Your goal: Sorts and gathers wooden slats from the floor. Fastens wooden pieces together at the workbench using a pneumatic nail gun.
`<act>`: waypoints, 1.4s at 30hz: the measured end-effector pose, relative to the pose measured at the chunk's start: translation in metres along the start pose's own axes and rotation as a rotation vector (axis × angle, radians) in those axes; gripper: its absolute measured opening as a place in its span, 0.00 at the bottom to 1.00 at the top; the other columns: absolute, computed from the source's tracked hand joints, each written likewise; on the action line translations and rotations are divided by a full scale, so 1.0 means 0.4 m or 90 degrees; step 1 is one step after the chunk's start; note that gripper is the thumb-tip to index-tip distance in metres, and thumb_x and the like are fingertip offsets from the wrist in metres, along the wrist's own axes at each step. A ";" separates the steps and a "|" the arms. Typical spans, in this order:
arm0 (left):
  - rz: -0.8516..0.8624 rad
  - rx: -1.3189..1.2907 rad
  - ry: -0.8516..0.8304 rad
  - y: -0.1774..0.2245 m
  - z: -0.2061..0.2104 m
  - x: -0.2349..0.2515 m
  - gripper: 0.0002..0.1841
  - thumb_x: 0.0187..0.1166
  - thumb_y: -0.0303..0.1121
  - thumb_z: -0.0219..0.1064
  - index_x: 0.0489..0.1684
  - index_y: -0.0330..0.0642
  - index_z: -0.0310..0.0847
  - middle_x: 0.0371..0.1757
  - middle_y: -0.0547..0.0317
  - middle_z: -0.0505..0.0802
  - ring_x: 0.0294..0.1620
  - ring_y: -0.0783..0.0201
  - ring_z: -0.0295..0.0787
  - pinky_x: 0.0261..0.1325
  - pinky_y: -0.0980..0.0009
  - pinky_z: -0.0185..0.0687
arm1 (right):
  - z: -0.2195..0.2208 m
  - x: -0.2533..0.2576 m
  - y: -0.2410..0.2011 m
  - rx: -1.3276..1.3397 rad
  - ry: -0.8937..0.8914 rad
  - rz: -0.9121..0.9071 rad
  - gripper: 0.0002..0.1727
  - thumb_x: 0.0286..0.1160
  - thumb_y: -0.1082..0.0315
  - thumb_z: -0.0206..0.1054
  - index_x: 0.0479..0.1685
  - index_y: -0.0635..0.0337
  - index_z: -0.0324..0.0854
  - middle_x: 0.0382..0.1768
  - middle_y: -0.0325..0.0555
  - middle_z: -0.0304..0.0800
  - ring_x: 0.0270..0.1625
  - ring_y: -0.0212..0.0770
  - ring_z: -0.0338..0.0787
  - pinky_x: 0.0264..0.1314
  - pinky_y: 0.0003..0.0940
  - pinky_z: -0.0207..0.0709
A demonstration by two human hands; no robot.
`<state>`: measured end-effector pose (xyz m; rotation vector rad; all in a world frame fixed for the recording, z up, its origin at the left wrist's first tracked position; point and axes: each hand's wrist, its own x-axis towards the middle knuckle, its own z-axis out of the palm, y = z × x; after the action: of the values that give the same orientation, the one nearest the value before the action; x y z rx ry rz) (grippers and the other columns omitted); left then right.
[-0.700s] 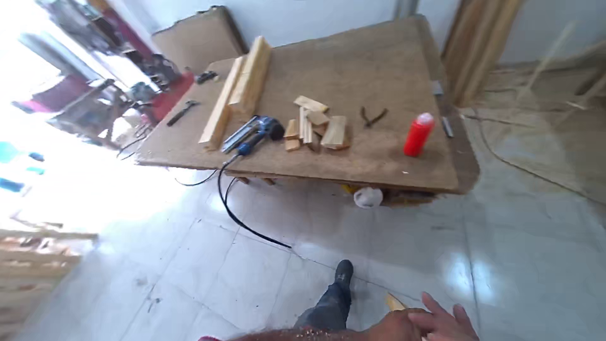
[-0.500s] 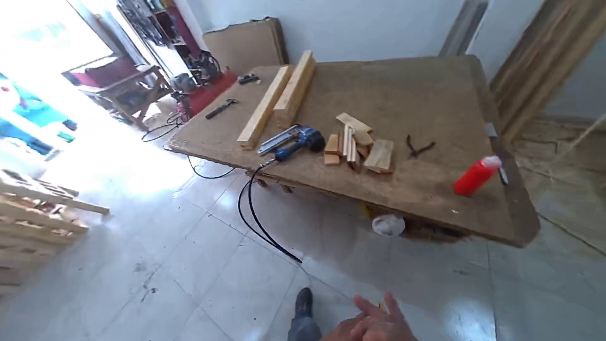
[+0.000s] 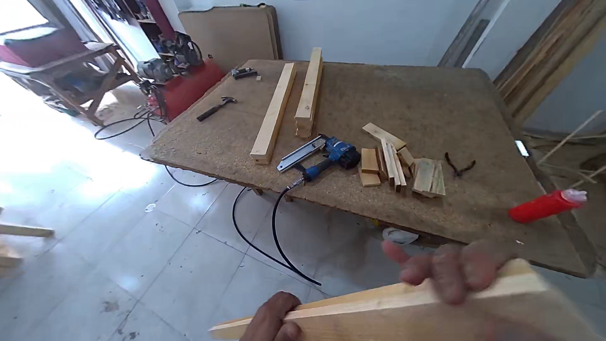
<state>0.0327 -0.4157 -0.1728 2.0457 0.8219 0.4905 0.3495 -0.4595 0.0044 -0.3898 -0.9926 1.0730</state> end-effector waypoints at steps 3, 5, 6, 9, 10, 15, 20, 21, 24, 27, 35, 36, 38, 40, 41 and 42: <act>-0.065 0.104 0.000 -0.046 -0.130 0.017 0.51 0.73 0.82 0.31 0.39 0.44 0.88 0.32 0.54 0.92 0.34 0.59 0.91 0.37 0.52 0.89 | -0.079 0.048 0.061 0.085 0.099 -0.004 0.12 0.61 0.67 0.78 0.44 0.55 0.87 0.37 0.48 0.94 0.54 0.54 0.95 0.79 0.68 0.75; -0.097 0.189 -0.003 -0.079 -0.199 0.046 0.51 0.72 0.83 0.29 0.37 0.46 0.88 0.29 0.56 0.91 0.31 0.58 0.91 0.33 0.51 0.88 | -0.126 0.066 0.139 0.114 0.155 0.013 0.12 0.61 0.64 0.78 0.44 0.54 0.88 0.42 0.49 0.93 0.56 0.54 0.94 0.76 0.64 0.78; -0.111 0.233 -0.006 -0.103 -0.236 0.065 0.51 0.72 0.83 0.28 0.36 0.47 0.88 0.29 0.56 0.91 0.31 0.57 0.91 0.32 0.51 0.88 | -0.154 0.073 0.187 0.119 0.173 0.026 0.14 0.62 0.62 0.79 0.46 0.54 0.90 0.49 0.52 0.94 0.59 0.56 0.93 0.74 0.62 0.80; -0.202 0.355 -0.074 -0.176 -0.381 0.127 0.56 0.68 0.85 0.24 0.42 0.45 0.88 0.36 0.50 0.93 0.40 0.50 0.93 0.42 0.44 0.89 | -0.216 0.090 0.344 0.075 0.256 0.086 0.21 0.63 0.60 0.80 0.57 0.50 0.89 0.59 0.52 0.91 0.60 0.51 0.93 0.64 0.54 0.88; -0.231 0.391 -0.100 -0.205 -0.442 0.150 0.58 0.67 0.86 0.23 0.45 0.44 0.88 0.40 0.48 0.94 0.44 0.47 0.94 0.45 0.42 0.88 | -0.216 0.103 0.399 0.034 0.323 0.108 0.24 0.60 0.59 0.83 0.58 0.51 0.87 0.54 0.50 0.92 0.54 0.46 0.94 0.56 0.49 0.91; -0.255 0.530 -0.183 -0.401 -0.758 0.267 0.53 0.72 0.82 0.29 0.45 0.41 0.87 0.40 0.46 0.93 0.45 0.43 0.93 0.45 0.40 0.87 | -0.158 0.239 0.677 -0.146 0.480 0.280 0.33 0.61 0.69 0.78 0.69 0.63 0.70 0.48 0.55 0.91 0.45 0.50 0.95 0.48 0.49 0.93; -0.228 0.614 -0.253 -0.687 -1.060 0.451 0.43 0.79 0.75 0.39 0.44 0.45 0.89 0.36 0.49 0.93 0.43 0.44 0.94 0.42 0.39 0.87 | -0.135 0.395 1.031 -0.375 0.484 0.406 0.18 0.89 0.60 0.61 0.64 0.65 0.79 0.46 0.54 0.93 0.41 0.47 0.95 0.48 0.46 0.92; -0.227 0.619 -0.270 -0.753 -1.113 0.494 0.41 0.80 0.75 0.41 0.44 0.46 0.88 0.37 0.49 0.93 0.43 0.44 0.94 0.43 0.38 0.86 | -0.129 0.423 1.097 -0.430 0.482 0.428 0.19 0.90 0.55 0.59 0.63 0.62 0.81 0.45 0.51 0.93 0.40 0.45 0.95 0.47 0.46 0.92; -0.242 0.580 -0.299 -0.938 -1.242 0.639 0.36 0.78 0.73 0.51 0.46 0.48 0.89 0.36 0.48 0.94 0.43 0.42 0.94 0.44 0.35 0.85 | -0.104 0.520 1.262 -0.540 0.487 0.496 0.24 0.90 0.48 0.57 0.62 0.60 0.82 0.44 0.50 0.94 0.40 0.45 0.96 0.47 0.48 0.93; -0.251 0.524 -0.347 -1.080 -1.303 0.754 0.36 0.74 0.75 0.54 0.45 0.50 0.89 0.34 0.50 0.93 0.42 0.44 0.93 0.45 0.34 0.85 | -0.086 0.573 1.377 -0.549 0.570 0.555 0.25 0.89 0.47 0.59 0.63 0.61 0.82 0.46 0.53 0.93 0.40 0.46 0.96 0.48 0.49 0.92; -0.018 0.454 -0.239 -1.240 -1.294 0.866 0.48 0.57 0.83 0.61 0.55 0.45 0.90 0.59 0.40 0.88 0.65 0.35 0.82 0.62 0.33 0.79 | -0.135 0.604 1.448 -0.488 0.706 0.569 0.20 0.89 0.55 0.62 0.57 0.67 0.83 0.45 0.54 0.91 0.40 0.43 0.92 0.48 0.43 0.90; 0.002 0.438 -0.225 -1.243 -1.291 0.853 0.51 0.53 0.84 0.63 0.60 0.46 0.88 0.64 0.39 0.86 0.68 0.34 0.80 0.66 0.32 0.76 | -0.139 0.607 1.446 -0.495 0.695 0.581 0.20 0.89 0.55 0.62 0.58 0.66 0.83 0.45 0.54 0.91 0.41 0.43 0.93 0.49 0.43 0.90; 0.051 0.461 -0.232 -1.263 -1.280 0.825 0.48 0.58 0.79 0.67 0.69 0.48 0.84 0.67 0.43 0.87 0.69 0.37 0.82 0.69 0.34 0.75 | -0.144 0.615 1.444 -0.540 0.670 0.613 0.22 0.89 0.53 0.62 0.58 0.65 0.84 0.45 0.53 0.92 0.43 0.44 0.93 0.52 0.45 0.90; 0.082 0.475 -0.227 -1.289 -1.274 0.813 0.35 0.67 0.61 0.74 0.67 0.46 0.84 0.63 0.44 0.89 0.65 0.38 0.85 0.67 0.35 0.76 | -0.130 0.632 1.447 -0.663 0.637 0.671 0.24 0.88 0.48 0.60 0.55 0.62 0.86 0.43 0.53 0.93 0.45 0.47 0.93 0.55 0.51 0.87; 0.087 0.483 -0.226 -1.297 -1.271 0.815 0.31 0.69 0.57 0.74 0.65 0.44 0.84 0.61 0.44 0.90 0.64 0.38 0.86 0.67 0.36 0.76 | -0.117 0.649 1.446 -0.753 0.615 0.700 0.25 0.89 0.47 0.59 0.52 0.61 0.88 0.43 0.54 0.93 0.47 0.51 0.93 0.57 0.56 0.86; 0.090 0.485 -0.227 -1.303 -1.268 0.814 0.29 0.70 0.54 0.75 0.64 0.43 0.84 0.61 0.43 0.89 0.63 0.37 0.86 0.66 0.35 0.76 | -0.104 0.665 1.443 -0.825 0.605 0.729 0.25 0.89 0.46 0.58 0.51 0.60 0.89 0.44 0.56 0.92 0.51 0.54 0.92 0.59 0.60 0.83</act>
<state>-0.2364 0.3219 -0.3090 2.7899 0.7035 -0.1607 0.0991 0.0462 -0.2906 -2.4768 -0.3739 0.8242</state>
